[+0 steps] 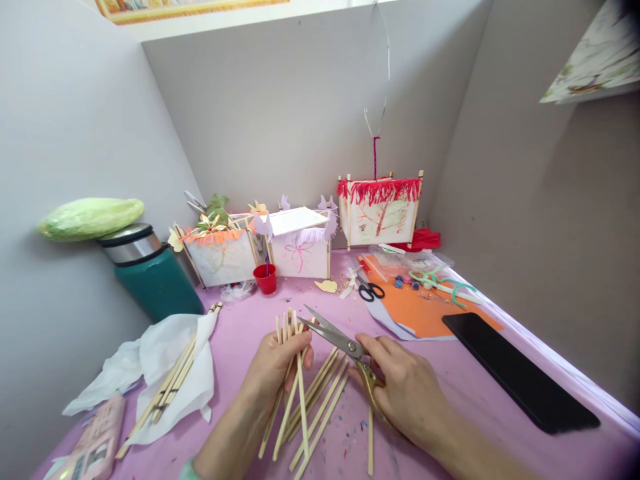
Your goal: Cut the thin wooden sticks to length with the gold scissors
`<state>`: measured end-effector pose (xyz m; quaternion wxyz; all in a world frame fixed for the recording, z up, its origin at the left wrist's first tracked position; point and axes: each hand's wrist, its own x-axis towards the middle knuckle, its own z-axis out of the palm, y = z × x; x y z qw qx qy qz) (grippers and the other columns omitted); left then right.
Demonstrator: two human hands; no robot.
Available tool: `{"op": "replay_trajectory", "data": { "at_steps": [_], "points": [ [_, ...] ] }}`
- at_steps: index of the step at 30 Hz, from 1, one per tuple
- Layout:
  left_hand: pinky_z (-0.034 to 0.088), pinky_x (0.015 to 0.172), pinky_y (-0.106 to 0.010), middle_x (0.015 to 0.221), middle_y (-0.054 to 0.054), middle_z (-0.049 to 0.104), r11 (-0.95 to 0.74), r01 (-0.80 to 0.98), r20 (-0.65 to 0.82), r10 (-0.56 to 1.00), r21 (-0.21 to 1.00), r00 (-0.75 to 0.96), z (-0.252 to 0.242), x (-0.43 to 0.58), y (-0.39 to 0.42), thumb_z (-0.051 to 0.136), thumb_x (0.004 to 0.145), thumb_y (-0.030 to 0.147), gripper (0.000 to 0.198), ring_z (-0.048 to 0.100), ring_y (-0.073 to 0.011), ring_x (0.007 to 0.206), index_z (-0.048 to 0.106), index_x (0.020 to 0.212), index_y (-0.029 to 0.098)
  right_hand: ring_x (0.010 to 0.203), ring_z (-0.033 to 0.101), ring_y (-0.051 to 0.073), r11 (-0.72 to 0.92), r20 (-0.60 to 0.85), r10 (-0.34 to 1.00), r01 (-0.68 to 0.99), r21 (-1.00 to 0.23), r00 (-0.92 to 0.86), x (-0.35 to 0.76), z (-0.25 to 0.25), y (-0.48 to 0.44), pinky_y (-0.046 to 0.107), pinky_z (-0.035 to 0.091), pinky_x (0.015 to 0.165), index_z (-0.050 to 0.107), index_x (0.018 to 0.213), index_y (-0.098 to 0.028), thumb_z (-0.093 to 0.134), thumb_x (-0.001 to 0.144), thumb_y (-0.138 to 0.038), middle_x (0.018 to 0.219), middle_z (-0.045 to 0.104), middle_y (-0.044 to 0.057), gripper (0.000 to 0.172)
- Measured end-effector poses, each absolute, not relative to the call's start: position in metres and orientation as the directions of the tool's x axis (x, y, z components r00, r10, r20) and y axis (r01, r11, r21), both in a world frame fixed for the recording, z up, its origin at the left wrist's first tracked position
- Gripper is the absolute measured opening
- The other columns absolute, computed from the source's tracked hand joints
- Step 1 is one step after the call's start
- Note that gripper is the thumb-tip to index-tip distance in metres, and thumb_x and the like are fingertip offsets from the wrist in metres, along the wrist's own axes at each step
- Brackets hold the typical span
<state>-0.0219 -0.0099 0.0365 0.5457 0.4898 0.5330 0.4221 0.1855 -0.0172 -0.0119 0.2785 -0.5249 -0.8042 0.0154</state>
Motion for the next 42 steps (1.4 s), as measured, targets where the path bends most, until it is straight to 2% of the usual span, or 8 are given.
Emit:
{"op": "replay_trajectory", "data": {
  "at_steps": [7,10,13,17,25,31,36,42],
  "points": [
    [0.021,0.039,-0.022,0.048,0.001,0.049,0.150,-0.020,-0.148,0.985,0.988,0.085,0.024,-0.028,-0.003,0.062,0.076,0.041,0.037,0.032,-0.0046,0.035,0.055,0.051,0.014,0.064,0.059,0.017,0.443,0.397,0.867,0.830,-0.338,-0.301,0.186,-0.012,-0.016,0.027,0.037,0.058,0.061,0.099,-0.021,0.045,0.085,-0.022,0.075,0.064,0.003,0.022],
    [0.020,0.038,-0.022,0.045,0.002,0.047,0.152,-0.007,-0.151,0.985,0.988,0.081,0.027,-0.027,-0.005,0.060,0.077,0.040,0.037,0.032,-0.0051,0.034,0.055,0.051,0.014,0.062,0.058,0.017,0.439,0.368,0.880,0.809,-0.391,-0.299,0.186,-0.012,-0.016,0.026,0.038,0.058,0.062,0.091,-0.020,0.044,0.087,-0.024,0.071,0.063,0.003,0.019],
    [0.019,0.038,-0.022,0.039,0.005,0.038,0.151,0.042,-0.154,0.986,0.988,0.066,0.035,-0.024,-0.010,0.058,0.078,0.042,0.037,0.029,-0.0061,0.034,0.057,0.053,0.014,0.066,0.060,0.016,0.440,0.383,0.879,0.790,-0.427,-0.283,0.185,-0.013,-0.015,0.026,0.040,0.061,0.062,0.094,-0.021,0.047,0.089,-0.030,0.076,0.065,0.003,0.019],
    [0.019,0.039,-0.022,0.037,0.007,0.033,0.136,0.034,-0.139,0.986,0.990,0.088,0.037,-0.024,-0.012,0.058,0.078,0.046,0.038,0.027,-0.0062,0.034,0.059,0.055,0.015,0.072,0.061,0.018,0.451,0.416,0.864,0.804,-0.387,-0.284,0.185,-0.013,-0.015,0.027,0.042,0.064,0.061,0.106,-0.021,0.052,0.088,-0.038,0.083,0.065,0.005,0.026],
    [0.019,0.039,-0.023,0.037,0.005,0.034,0.118,0.099,-0.125,0.989,0.988,0.073,0.035,-0.026,-0.009,0.056,0.080,0.042,0.038,0.029,-0.0077,0.036,0.056,0.052,0.016,0.072,0.060,0.019,0.436,0.369,0.878,0.828,-0.353,-0.305,0.185,-0.010,-0.017,0.028,0.039,0.061,0.058,0.109,-0.022,0.050,0.089,-0.042,0.083,0.063,0.004,0.030],
    [0.025,0.041,-0.023,0.043,0.003,0.043,0.169,0.058,-0.170,0.985,0.984,0.026,0.032,-0.029,-0.006,0.063,0.073,0.044,0.037,0.034,-0.0082,0.038,0.054,0.051,0.016,0.069,0.059,0.019,0.424,0.328,0.890,0.840,-0.339,-0.316,0.185,-0.010,-0.017,0.028,0.036,0.060,0.060,0.100,-0.023,0.049,0.088,-0.030,0.077,0.062,0.003,0.018],
    [0.027,0.041,-0.023,0.045,0.002,0.047,0.169,0.028,-0.169,0.986,0.985,0.005,0.029,-0.031,-0.006,0.066,0.070,0.044,0.033,0.038,-0.0090,0.039,0.057,0.054,0.016,0.067,0.060,0.018,0.425,0.319,0.893,0.829,-0.364,-0.318,0.185,-0.010,-0.018,0.027,0.035,0.059,0.060,0.095,-0.021,0.046,0.088,-0.025,0.076,0.064,0.003,0.016],
    [0.019,0.038,-0.023,0.039,0.004,0.038,0.143,0.041,-0.146,0.987,0.989,0.070,0.028,-0.032,-0.005,0.060,0.077,0.040,0.037,0.028,-0.0061,0.035,0.057,0.051,0.014,0.068,0.061,0.017,0.420,0.332,0.897,0.794,-0.439,-0.291,0.185,-0.012,-0.016,0.026,0.037,0.061,0.062,0.093,-0.022,0.046,0.089,-0.027,0.076,0.065,0.001,0.017]
  ]
}}
